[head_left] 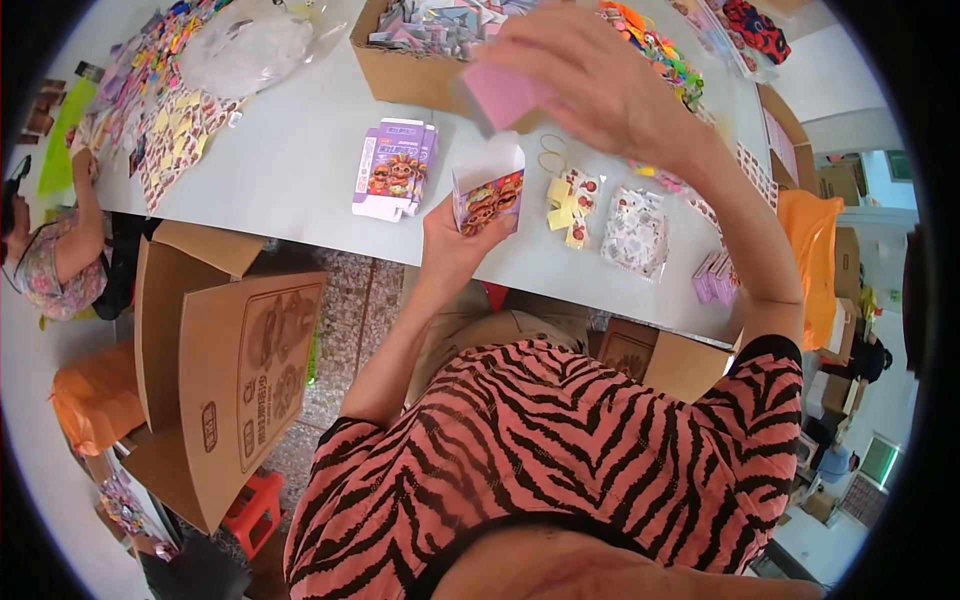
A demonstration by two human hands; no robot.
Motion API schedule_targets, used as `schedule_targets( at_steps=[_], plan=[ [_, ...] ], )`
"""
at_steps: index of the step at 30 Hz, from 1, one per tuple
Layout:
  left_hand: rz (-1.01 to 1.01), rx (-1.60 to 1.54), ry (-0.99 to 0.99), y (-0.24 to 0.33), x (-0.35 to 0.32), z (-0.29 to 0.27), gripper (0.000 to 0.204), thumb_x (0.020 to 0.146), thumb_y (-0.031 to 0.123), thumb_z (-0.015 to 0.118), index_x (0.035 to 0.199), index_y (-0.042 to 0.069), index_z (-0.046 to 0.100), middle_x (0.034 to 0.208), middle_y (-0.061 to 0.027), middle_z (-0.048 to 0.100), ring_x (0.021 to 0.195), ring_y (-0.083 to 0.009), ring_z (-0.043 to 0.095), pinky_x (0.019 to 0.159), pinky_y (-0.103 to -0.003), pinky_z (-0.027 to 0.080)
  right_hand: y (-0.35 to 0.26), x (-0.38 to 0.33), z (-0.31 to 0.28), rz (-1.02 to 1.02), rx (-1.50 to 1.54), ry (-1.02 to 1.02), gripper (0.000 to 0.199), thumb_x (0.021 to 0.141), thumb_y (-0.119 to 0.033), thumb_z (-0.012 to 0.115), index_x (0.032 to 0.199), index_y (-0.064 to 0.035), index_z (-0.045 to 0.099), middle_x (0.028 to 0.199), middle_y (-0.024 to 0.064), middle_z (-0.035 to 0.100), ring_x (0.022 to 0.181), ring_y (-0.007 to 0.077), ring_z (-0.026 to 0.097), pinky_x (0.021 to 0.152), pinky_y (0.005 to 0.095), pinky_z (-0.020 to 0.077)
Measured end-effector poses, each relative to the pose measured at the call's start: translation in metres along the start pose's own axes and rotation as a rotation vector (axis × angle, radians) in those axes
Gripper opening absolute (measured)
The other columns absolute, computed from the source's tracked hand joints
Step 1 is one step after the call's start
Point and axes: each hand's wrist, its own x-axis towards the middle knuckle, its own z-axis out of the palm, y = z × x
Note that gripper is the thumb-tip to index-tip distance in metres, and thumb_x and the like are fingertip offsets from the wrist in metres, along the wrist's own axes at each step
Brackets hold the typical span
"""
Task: Packing small toy components and stickers into individual plastic bags at a packing station.
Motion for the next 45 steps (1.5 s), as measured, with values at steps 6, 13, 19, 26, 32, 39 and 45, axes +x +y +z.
schedule_targets(
  at_steps=[6, 13, 19, 26, 32, 39, 45],
  plan=[
    [-0.050, -0.001, -0.063, 0.010, -0.005, 0.011, 0.031, 0.077, 0.004, 0.071, 0.104, -0.005, 0.059, 0.090, -0.0075, 0.067, 0.076, -0.0096, 0.061, 0.068, -0.025, 0.052, -0.063, 0.049, -0.071, 0.488, 0.188, -0.917, 0.050, 0.069, -0.009, 0.060, 0.119, -0.0088, 0.055, 0.112, 0.0067, 0.054, 0.108, 0.0251, 0.051, 0.101, 0.0418, 0.0396],
    [-0.032, 0.033, -0.086, 0.012, -0.009, 0.012, 0.030, 0.078, 0.006, 0.071, 0.103, -0.005, 0.058, 0.086, -0.0069, 0.066, 0.070, -0.0099, 0.061, 0.062, -0.025, 0.051, -0.076, 0.059, -0.079, 0.330, 0.133, -1.090, 0.052, 0.072, -0.009, 0.057, 0.123, -0.0094, 0.050, 0.119, 0.0076, 0.048, 0.118, 0.0238, 0.045, 0.105, 0.0388, 0.0371],
    [-0.057, 0.112, -0.118, 0.016, -0.007, 0.013, 0.026, 0.079, 0.004, 0.069, 0.102, -0.005, 0.061, 0.089, -0.0087, 0.067, 0.075, -0.0120, 0.063, 0.062, -0.026, 0.054, -0.077, 0.056, -0.079, 0.396, 0.229, -1.031, 0.056, 0.074, -0.009, 0.056, 0.129, -0.0117, 0.045, 0.122, 0.0083, 0.047, 0.121, 0.0245, 0.043, 0.098, 0.0326, 0.0433],
    [0.023, 0.170, -0.241, 0.014, -0.004, 0.011, 0.022, 0.080, 0.001, 0.067, 0.100, -0.004, 0.063, 0.087, -0.0079, 0.067, 0.073, -0.0107, 0.062, 0.062, -0.024, 0.053, -0.084, 0.063, -0.087, 0.299, 0.285, -1.184, 0.059, 0.076, -0.010, 0.057, 0.132, -0.0190, 0.043, 0.130, 0.0076, 0.045, 0.127, 0.0246, 0.040, 0.092, 0.0304, 0.0482],
    [0.062, 0.205, -0.255, 0.022, -0.001, 0.016, 0.024, 0.081, -0.001, 0.065, 0.104, -0.006, 0.059, 0.092, -0.0123, 0.066, 0.078, -0.0169, 0.065, 0.067, -0.028, 0.055, -0.086, 0.057, -0.098, 0.709, 0.595, -0.972, 0.060, 0.074, -0.006, 0.059, 0.131, -0.0172, 0.045, 0.140, 0.0076, 0.039, 0.131, 0.0251, 0.036, 0.100, 0.0387, 0.0424],
    [-0.019, 0.073, -0.139, 0.018, -0.005, 0.014, 0.028, 0.080, 0.000, 0.065, 0.107, -0.007, 0.056, 0.094, -0.0170, 0.066, 0.084, -0.0238, 0.067, 0.070, -0.031, 0.056, -0.041, -0.057, -0.174, 1.410, 0.131, -0.805, 0.047, 0.080, -0.001, 0.053, 0.127, -0.0061, 0.050, 0.122, 0.0125, 0.056, 0.111, 0.0259, 0.055, 0.096, 0.0362, 0.0438],
    [-0.072, 0.098, -0.168, 0.014, 0.001, 0.027, 0.029, 0.080, 0.000, 0.065, 0.106, -0.006, 0.056, 0.094, -0.0156, 0.066, 0.085, -0.0222, 0.066, 0.073, -0.033, 0.056, -0.077, -0.187, -0.212, 1.655, 0.211, -1.341, 0.047, 0.077, -0.010, 0.061, 0.123, -0.0061, 0.053, 0.113, 0.0131, 0.061, 0.096, 0.0266, 0.061, 0.083, 0.0363, 0.0492]
  ],
)
